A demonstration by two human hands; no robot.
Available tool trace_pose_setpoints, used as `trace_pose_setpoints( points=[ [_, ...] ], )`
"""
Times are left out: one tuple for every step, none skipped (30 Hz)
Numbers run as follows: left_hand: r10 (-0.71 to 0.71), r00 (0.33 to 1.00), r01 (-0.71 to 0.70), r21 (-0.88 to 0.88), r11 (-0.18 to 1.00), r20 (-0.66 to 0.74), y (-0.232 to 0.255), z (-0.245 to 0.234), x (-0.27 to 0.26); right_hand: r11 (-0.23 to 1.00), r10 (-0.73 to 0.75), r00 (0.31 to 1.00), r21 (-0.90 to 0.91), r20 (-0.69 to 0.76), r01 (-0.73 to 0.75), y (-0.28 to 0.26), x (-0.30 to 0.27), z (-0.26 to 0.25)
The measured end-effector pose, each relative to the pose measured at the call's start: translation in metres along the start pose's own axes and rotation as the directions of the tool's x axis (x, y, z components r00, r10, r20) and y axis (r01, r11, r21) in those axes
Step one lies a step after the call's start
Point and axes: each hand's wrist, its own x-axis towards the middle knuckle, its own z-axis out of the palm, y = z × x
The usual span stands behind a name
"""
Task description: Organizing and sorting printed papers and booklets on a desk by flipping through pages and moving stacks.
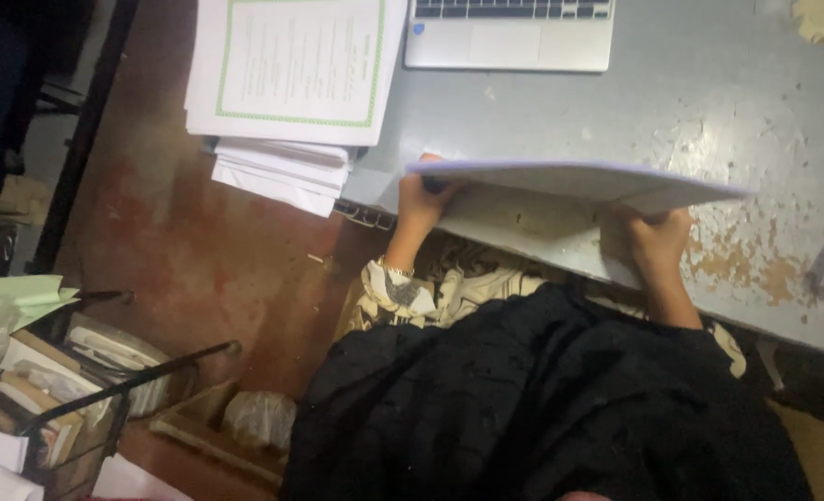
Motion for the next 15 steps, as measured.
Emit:
trace_pose_setpoints(
  points=[
    [-0.005, 1.000, 0.005, 0.020, 1.000, -0.020, -0.003, 0.001, 0.007, 0.998, -0.061, 0.998, 0.007, -0.008, 0.061, 0.001, 0.005, 0.004],
    [-0.005, 1.000, 0.005, 0.023, 1.000, -0.017, -0.007, 0.003, 0.002, 0.998, -0.057, 0.998, 0.008, -0.009, 0.057, 0.007, 0.001, 0.003],
    [-0.016, 0.999, 0.015, -0.025, 1.000, -0.032, -0.008, 0.005, 0.003, 0.998, -0.068, 0.997, 0.010, -0.025, 0.068, 0.009, 0.003, 0.004],
    [-0.028, 0.999, 0.024, -0.073, 0.997, -0.045, -0.009, 0.006, 0.003, 0.997, -0.078, 0.996, 0.011, -0.041, 0.079, 0.012, 0.004, 0.005],
    [-0.029, 0.999, 0.026, -0.073, 0.997, -0.043, -0.004, 0.004, 0.004, 0.997, -0.076, 0.996, 0.010, -0.040, 0.076, 0.013, 0.007, 0.005],
    [-0.005, 1.000, 0.004, -0.026, 1.000, -0.024, 0.000, 0.002, 0.006, 0.995, -0.096, 0.995, -0.020, -0.037, 0.095, 0.015, 0.011, 0.006],
    [0.014, 1.000, -0.014, 0.021, 1.000, 0.001, 0.003, 0.001, 0.005, 0.993, -0.109, 0.993, -0.052, -0.032, 0.107, 0.019, 0.011, 0.006],
    [0.008, 1.000, -0.008, 0.023, 1.000, 0.008, 0.001, 0.003, -0.001, 0.994, -0.101, 0.994, -0.055, -0.031, 0.099, 0.016, 0.003, 0.003],
    [-0.007, 1.000, 0.008, -0.069, 0.998, 0.011, 0.001, 0.003, 0.000, 0.996, -0.084, 0.996, -0.025, -0.031, 0.083, 0.011, 0.004, 0.002],
    [-0.021, 1.000, 0.023, -0.160, 0.987, 0.016, 0.002, 0.003, 0.001, 0.998, -0.067, 0.997, 0.006, -0.031, 0.067, 0.005, 0.004, 0.001],
    [-0.017, 1.000, 0.019, -0.162, 0.987, 0.016, -0.007, 0.006, 0.005, 0.997, -0.070, 0.997, 0.005, -0.035, 0.071, 0.012, 0.009, 0.004],
    [-0.030, 0.999, 0.032, -0.075, 0.997, 0.022, -0.016, 0.010, 0.009, 0.996, -0.079, 0.995, 0.032, -0.066, 0.081, 0.020, 0.013, 0.008],
    [-0.056, 0.998, 0.055, 0.012, 0.998, 0.036, -0.027, 0.017, 0.005, 0.995, -0.076, 0.993, 0.049, -0.094, 0.081, 0.032, 0.011, 0.006],
    [-0.062, 0.997, 0.062, 0.008, 0.998, 0.047, -0.022, 0.009, 0.006, 0.997, -0.068, 0.993, 0.039, -0.094, 0.072, 0.015, 0.007, 0.008],
    [-0.066, 0.996, 0.065, 0.023, 0.998, 0.063, -0.014, 0.007, 0.012, 0.999, -0.037, 0.998, -0.003, -0.055, 0.037, 0.000, 0.003, 0.005]
  ],
)
